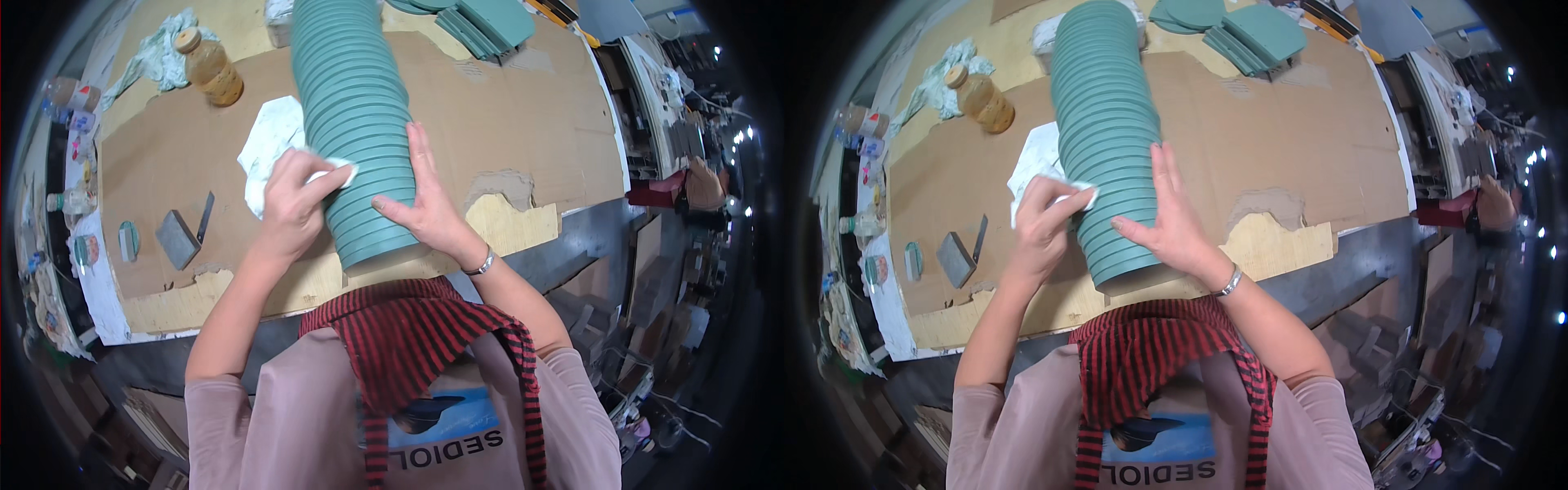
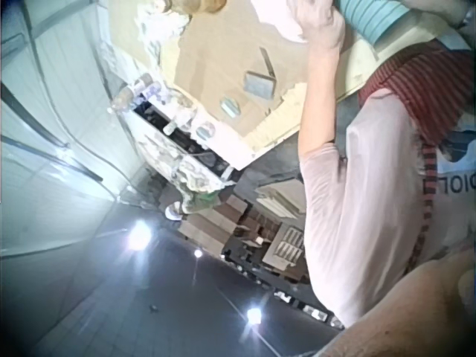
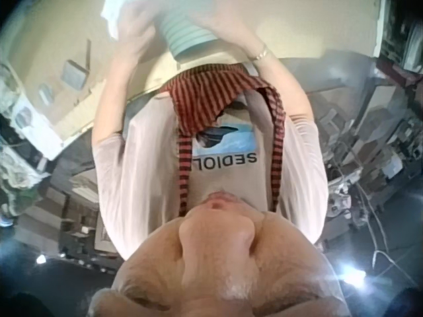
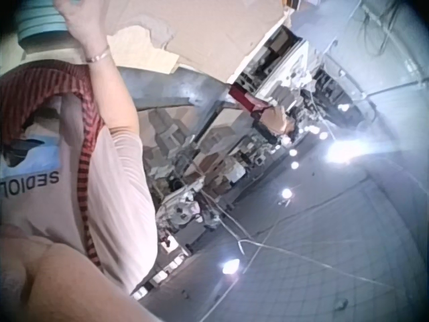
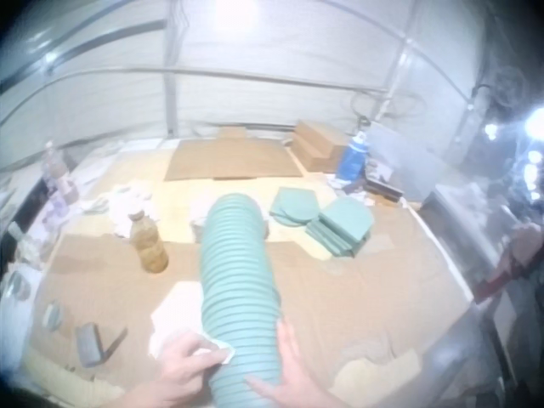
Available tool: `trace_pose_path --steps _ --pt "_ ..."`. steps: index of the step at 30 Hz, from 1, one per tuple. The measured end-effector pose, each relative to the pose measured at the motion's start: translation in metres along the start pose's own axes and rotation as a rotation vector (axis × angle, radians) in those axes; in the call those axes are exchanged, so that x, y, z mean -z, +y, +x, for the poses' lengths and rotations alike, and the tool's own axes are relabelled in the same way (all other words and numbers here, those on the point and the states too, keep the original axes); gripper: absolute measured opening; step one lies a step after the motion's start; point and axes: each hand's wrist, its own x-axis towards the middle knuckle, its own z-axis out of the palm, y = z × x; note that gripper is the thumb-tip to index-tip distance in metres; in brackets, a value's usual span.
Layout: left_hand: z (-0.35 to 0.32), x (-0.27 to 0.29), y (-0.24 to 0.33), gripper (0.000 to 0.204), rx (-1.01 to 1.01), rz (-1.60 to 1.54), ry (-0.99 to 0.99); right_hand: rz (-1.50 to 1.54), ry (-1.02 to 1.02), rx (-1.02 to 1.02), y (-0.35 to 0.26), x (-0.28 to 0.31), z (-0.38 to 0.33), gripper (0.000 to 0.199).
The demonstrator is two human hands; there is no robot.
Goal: The person wipes a stack of green curved furniture components with a cloth and uses a metal scraper to clean the edges of the parts.
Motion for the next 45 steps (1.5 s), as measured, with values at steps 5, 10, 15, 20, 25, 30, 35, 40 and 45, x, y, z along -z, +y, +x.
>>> trace_pose_path --steps 5,10,15,20,25,30,35,40,45 --pt "0.004 -0.024 0.007 0.036 -0.018 -0.076 0.055 0.029 0.010 0.007 0.000 0.004 0.000 0.112" --pt "-0.117 -0.033 -0.011 0.035 0.479 -0.327 0.166 0.003 -0.028 -0.017 -0.006 0.004 0.001 0.110" --pt "-0.041 -0.017 0.016 0.039 0.491 -0.467 0.343 0.035 -0.053 -0.057 -0.006 0.008 -0.003 0.108" --pt "-0.153 -0.067 -0.008 0.027 0.412 -0.181 0.188 0.000 -0.077 -0.034 0.000 0.007 0.003 0.108" --pt "-0.071 -0.020 -0.018 0.031 0.592 -0.406 0.359 -0.012 -0.069 -0.032 -0.007 0.008 0.000 0.104" --pt "0.005 -0.013 -0.041 0.038 0.508 -0.603 0.455 0.271 0.119 -0.176 -0.008 0.009 0.018 0.097" --pt "-0.088 -0.061 -0.081 0.044 0.408 -0.312 0.220 0.296 0.065 -0.291 -0.011 0.018 0.082 0.098" --pt "0.033 -0.016 -0.048 0.039 0.285 -0.378 0.367 0.263 0.020 -0.187 -0.006 0.014 0.094 0.097" --pt "-0.006 -0.051 -0.085 0.042 0.127 -0.245 0.283 0.254 0.020 -0.201 -0.009 0.010 0.094 0.098"
